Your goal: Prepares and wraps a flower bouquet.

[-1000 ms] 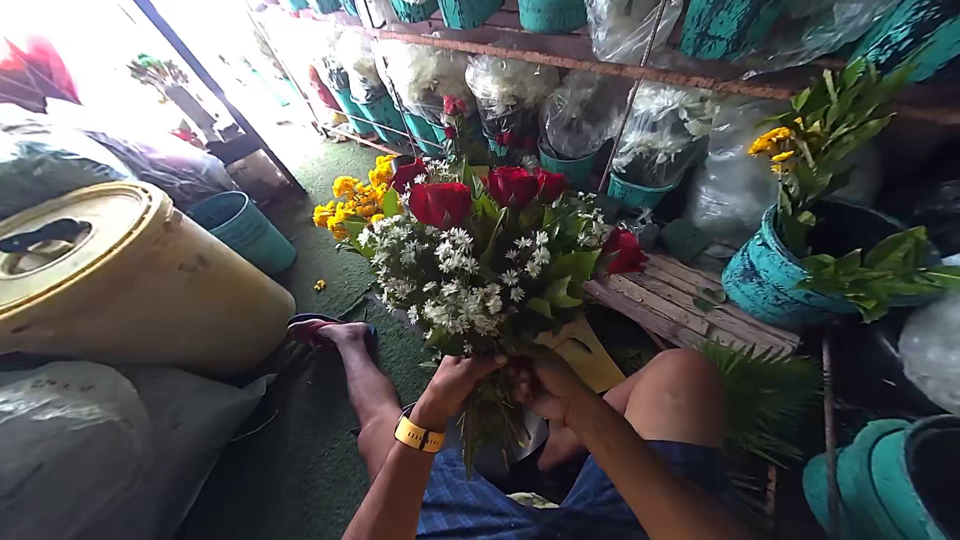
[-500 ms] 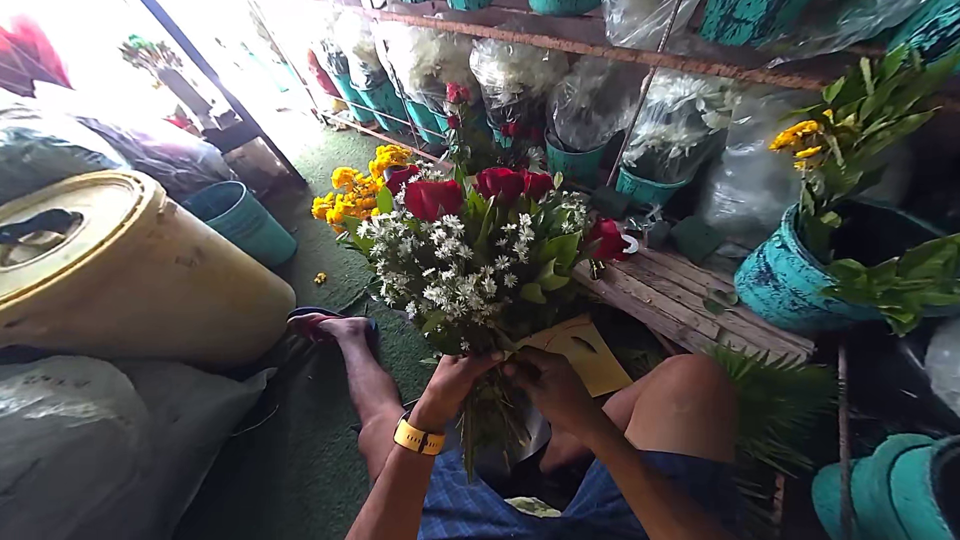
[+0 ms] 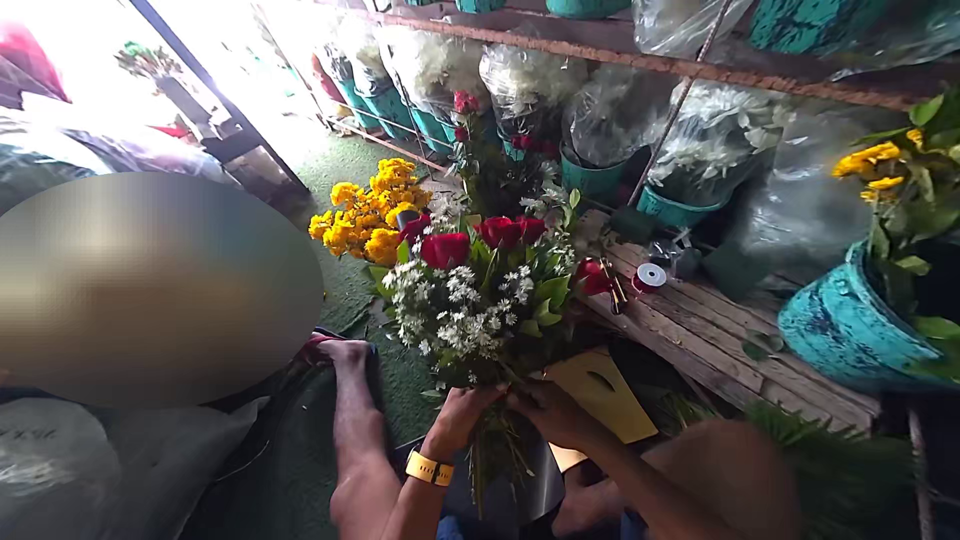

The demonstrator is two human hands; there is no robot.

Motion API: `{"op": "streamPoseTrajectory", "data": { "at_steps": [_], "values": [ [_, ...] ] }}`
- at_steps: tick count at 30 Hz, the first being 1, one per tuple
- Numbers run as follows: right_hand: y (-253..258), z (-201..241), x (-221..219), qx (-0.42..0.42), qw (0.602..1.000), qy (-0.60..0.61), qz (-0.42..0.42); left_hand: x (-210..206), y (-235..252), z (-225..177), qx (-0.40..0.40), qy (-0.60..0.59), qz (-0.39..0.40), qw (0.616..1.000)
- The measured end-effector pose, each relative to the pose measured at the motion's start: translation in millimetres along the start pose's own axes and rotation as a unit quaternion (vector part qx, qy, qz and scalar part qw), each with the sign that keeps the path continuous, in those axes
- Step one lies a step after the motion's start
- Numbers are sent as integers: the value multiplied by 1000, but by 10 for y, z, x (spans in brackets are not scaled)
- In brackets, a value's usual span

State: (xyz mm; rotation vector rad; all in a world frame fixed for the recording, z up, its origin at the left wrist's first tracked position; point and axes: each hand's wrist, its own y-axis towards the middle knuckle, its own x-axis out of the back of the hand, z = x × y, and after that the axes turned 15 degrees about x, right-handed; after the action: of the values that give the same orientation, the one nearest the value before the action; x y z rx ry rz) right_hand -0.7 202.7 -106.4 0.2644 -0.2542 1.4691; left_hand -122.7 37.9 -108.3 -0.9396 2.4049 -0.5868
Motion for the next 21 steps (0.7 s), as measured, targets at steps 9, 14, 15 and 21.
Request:
{"op": "streamPoseTrajectory", "data": {
  "at_steps": [9, 14, 15, 21],
  "values": [
    [408, -178, 332, -71, 996, 1, 59, 113, 633, 2, 29, -11, 26, 999],
    [671, -445, 525, -144, 987, -64, 25, 109, 1089, -71, 47, 1, 34, 998],
    [684, -509, 538, -146, 987, -59, 33, 124, 1188, -69, 39, -1, 42, 998],
    [766, -726, 547, -186, 982, -19, 15, 239, 1609, 188, 12, -17, 93, 995]
  ]
}}
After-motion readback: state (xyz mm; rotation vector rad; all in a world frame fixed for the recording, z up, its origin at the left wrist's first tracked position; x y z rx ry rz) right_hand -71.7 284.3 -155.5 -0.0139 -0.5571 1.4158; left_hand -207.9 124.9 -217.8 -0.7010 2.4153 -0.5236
